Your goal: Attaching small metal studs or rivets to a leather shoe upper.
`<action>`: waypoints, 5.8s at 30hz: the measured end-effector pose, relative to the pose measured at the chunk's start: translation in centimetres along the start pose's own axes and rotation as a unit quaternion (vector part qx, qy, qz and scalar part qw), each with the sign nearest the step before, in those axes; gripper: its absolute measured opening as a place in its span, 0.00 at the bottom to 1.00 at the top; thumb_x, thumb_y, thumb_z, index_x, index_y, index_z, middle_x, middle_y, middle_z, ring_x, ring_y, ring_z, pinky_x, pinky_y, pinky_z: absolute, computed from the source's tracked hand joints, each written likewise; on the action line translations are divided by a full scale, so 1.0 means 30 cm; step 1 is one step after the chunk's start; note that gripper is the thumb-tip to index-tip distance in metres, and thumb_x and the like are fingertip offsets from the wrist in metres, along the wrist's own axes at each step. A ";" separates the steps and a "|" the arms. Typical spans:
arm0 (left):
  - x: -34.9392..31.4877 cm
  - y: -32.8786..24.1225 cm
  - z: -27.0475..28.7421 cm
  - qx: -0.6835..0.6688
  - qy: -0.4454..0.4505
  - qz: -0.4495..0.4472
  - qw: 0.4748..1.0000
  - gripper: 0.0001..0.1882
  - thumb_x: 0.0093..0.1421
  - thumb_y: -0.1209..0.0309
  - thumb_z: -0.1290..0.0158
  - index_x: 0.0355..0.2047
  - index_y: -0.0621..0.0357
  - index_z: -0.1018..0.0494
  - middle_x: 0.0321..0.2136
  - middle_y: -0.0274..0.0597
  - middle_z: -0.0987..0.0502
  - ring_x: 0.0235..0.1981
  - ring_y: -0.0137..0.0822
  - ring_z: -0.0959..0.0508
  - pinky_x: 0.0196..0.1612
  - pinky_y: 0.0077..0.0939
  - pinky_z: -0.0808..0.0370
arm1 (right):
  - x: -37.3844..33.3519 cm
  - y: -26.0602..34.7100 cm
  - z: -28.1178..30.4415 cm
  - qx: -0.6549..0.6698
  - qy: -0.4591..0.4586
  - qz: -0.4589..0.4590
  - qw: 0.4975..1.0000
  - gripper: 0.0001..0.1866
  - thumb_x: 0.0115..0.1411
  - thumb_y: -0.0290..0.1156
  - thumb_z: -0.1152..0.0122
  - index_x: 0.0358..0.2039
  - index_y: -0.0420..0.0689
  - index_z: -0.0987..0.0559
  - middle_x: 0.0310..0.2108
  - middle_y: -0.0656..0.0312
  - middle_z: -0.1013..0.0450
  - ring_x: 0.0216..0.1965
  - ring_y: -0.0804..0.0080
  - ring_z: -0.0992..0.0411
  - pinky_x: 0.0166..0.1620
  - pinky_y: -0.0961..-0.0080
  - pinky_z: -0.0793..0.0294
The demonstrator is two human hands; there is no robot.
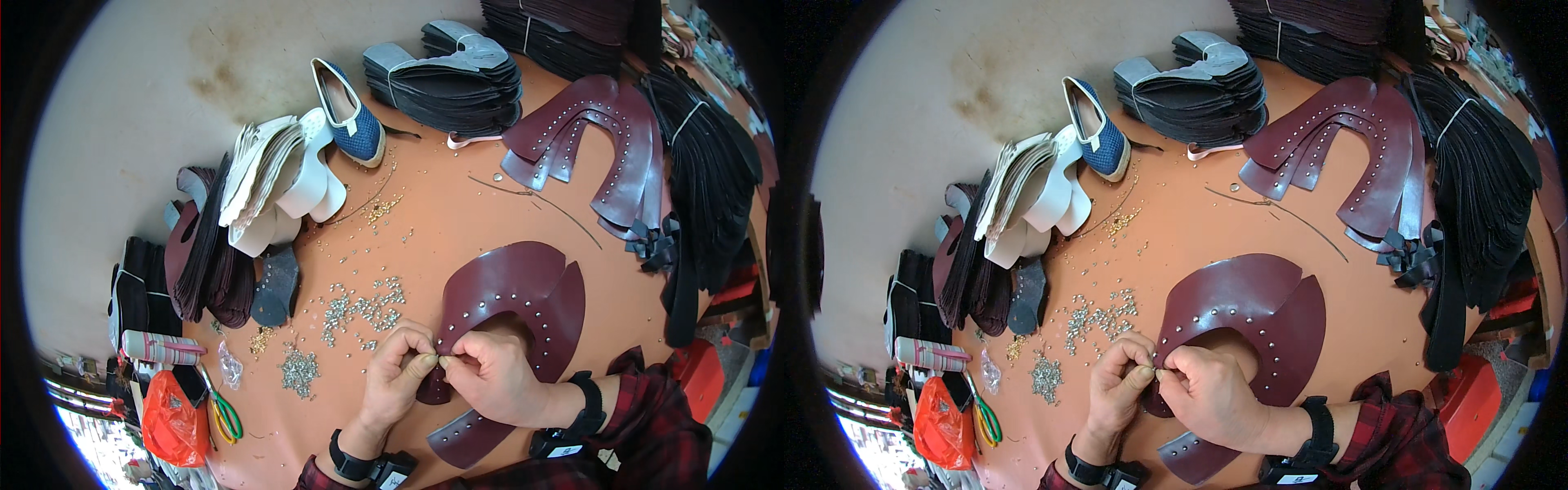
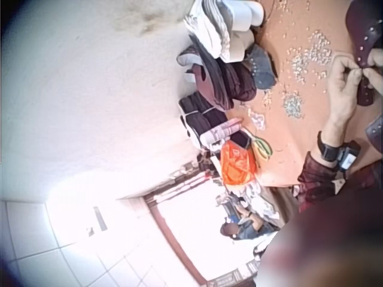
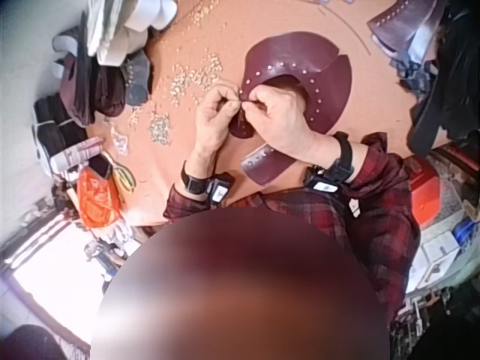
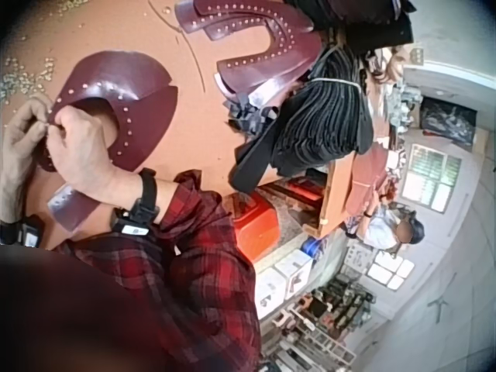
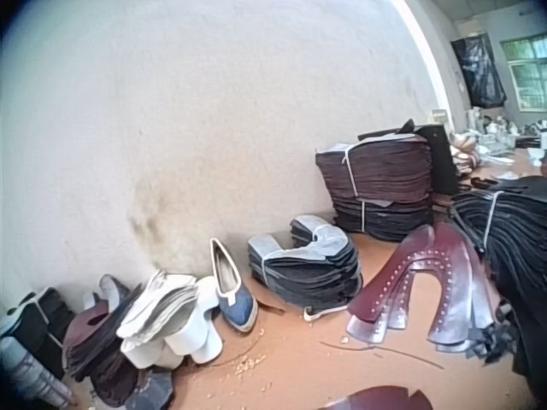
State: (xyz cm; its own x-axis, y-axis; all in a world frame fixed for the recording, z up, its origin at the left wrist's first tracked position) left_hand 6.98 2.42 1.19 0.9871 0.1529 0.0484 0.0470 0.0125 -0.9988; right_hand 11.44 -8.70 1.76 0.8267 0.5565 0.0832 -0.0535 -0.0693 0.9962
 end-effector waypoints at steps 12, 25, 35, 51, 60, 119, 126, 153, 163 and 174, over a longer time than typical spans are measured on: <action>-0.009 -0.047 -0.023 0.122 -0.017 -0.082 0.989 0.07 0.56 0.71 0.52 0.26 0.60 0.38 0.28 0.39 0.38 0.31 0.30 0.39 0.38 0.21 0.41 | -0.014 -0.063 -0.017 0.155 0.031 -0.159 0.975 0.06 0.52 0.22 0.49 0.24 0.31 0.31 0.16 0.65 0.32 0.19 0.88 0.35 0.18 0.88 0.38; -0.001 -0.060 -0.013 0.135 -0.021 -0.081 0.987 0.03 0.53 0.79 0.53 0.26 0.62 0.36 0.28 0.40 0.36 0.27 0.28 0.37 0.32 0.18 0.36 | -0.017 -0.075 -0.026 0.142 0.037 -0.133 0.980 0.06 0.52 0.24 0.48 0.25 0.33 0.31 0.16 0.67 0.34 0.18 0.89 0.38 0.19 0.88 0.39; -0.015 -0.150 -0.057 0.383 -0.044 -0.190 0.903 0.09 0.47 0.84 0.51 0.28 0.63 0.36 0.29 0.46 0.34 0.28 0.38 0.31 0.30 0.25 0.32 | -0.005 -0.036 -0.014 0.005 0.069 -0.128 0.989 0.04 0.55 0.20 0.49 0.26 0.33 0.32 0.22 0.65 0.32 0.24 0.85 0.32 0.26 0.87 0.30; 0.003 -0.041 -0.005 0.084 -0.014 -0.025 0.996 0.03 0.53 0.80 0.52 0.27 0.62 0.35 0.32 0.39 0.35 0.33 0.29 0.34 0.38 0.20 0.36 | 0.005 -0.036 -0.001 0.065 0.036 -0.107 0.991 0.05 0.52 0.21 0.45 0.23 0.34 0.31 0.18 0.69 0.33 0.21 0.89 0.36 0.21 0.90 0.36; -0.002 -0.014 -0.002 0.005 0.001 0.018 1.000 0.03 0.54 0.77 0.52 0.27 0.61 0.35 0.33 0.39 0.36 0.34 0.28 0.36 0.39 0.19 0.37 | 0.011 -0.009 0.004 0.017 0.028 -0.053 0.998 0.05 0.49 0.22 0.46 0.22 0.33 0.31 0.16 0.59 0.33 0.18 0.80 0.33 0.21 0.82 0.34; -0.039 0.072 -0.010 -0.095 -0.043 0.111 0.988 0.10 0.53 0.84 0.53 0.36 0.66 0.33 0.37 0.36 0.33 0.40 0.25 0.31 0.45 0.20 0.33 | -0.004 -0.123 -0.033 0.146 0.033 -0.152 0.977 0.09 0.58 0.26 0.49 0.22 0.41 0.35 0.19 0.72 0.37 0.20 0.91 0.42 0.21 0.91 0.44; -0.031 0.009 0.041 -0.005 -0.067 0.062 0.996 0.09 0.52 0.83 0.51 0.35 0.64 0.31 0.35 0.34 0.33 0.38 0.23 0.32 0.43 0.18 0.33 | 0.006 -0.124 -0.059 0.191 0.036 -0.210 0.958 0.05 0.60 0.28 0.53 0.31 0.39 0.32 0.26 0.67 0.33 0.26 0.84 0.35 0.29 0.86 0.32; -0.051 -0.100 0.279 0.546 -0.144 -0.039 0.825 0.05 0.48 0.72 0.48 0.26 0.57 0.29 0.28 0.40 0.31 0.33 0.42 0.29 0.32 0.33 0.29 | 0.099 -0.010 0.108 0.304 -0.077 -0.131 0.940 0.10 0.51 0.21 0.55 0.33 0.36 0.27 0.32 0.58 0.28 0.32 0.70 0.28 0.37 0.70 0.27; -0.028 -0.102 0.179 0.484 -0.067 -0.126 0.863 0.03 0.45 0.76 0.47 0.23 0.57 0.28 0.26 0.38 0.30 0.32 0.39 0.30 0.31 0.29 0.30 | 0.084 -0.029 0.068 0.299 -0.043 -0.211 0.930 0.10 0.58 0.27 0.57 0.37 0.37 0.31 0.33 0.55 0.28 0.33 0.62 0.26 0.27 0.67 0.22; 0.023 -0.074 0.146 0.582 -0.087 -0.041 0.807 0.06 0.46 0.71 0.47 0.23 0.60 0.29 0.25 0.44 0.31 0.33 0.44 0.30 0.34 0.34 0.32 | 0.066 -0.079 0.038 0.294 -0.015 -0.198 0.935 0.09 0.58 0.22 0.55 0.41 0.36 0.35 0.37 0.55 0.32 0.35 0.68 0.28 0.36 0.70 0.23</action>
State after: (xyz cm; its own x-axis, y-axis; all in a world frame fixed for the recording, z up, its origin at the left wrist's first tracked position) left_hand 6.90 6.82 3.47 0.9466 0.2404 0.2150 -0.1658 0.9344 -0.3152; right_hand 13.84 -8.38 -0.46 0.7322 0.6119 -0.2991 0.5705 -0.3111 0.7601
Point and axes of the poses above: each hand's wrist, its own x-axis towards the middle knuckle, its own z-axis out of the back of the hand, y = z × x, the point moved 8 cm from there along x, towards the middle knuckle
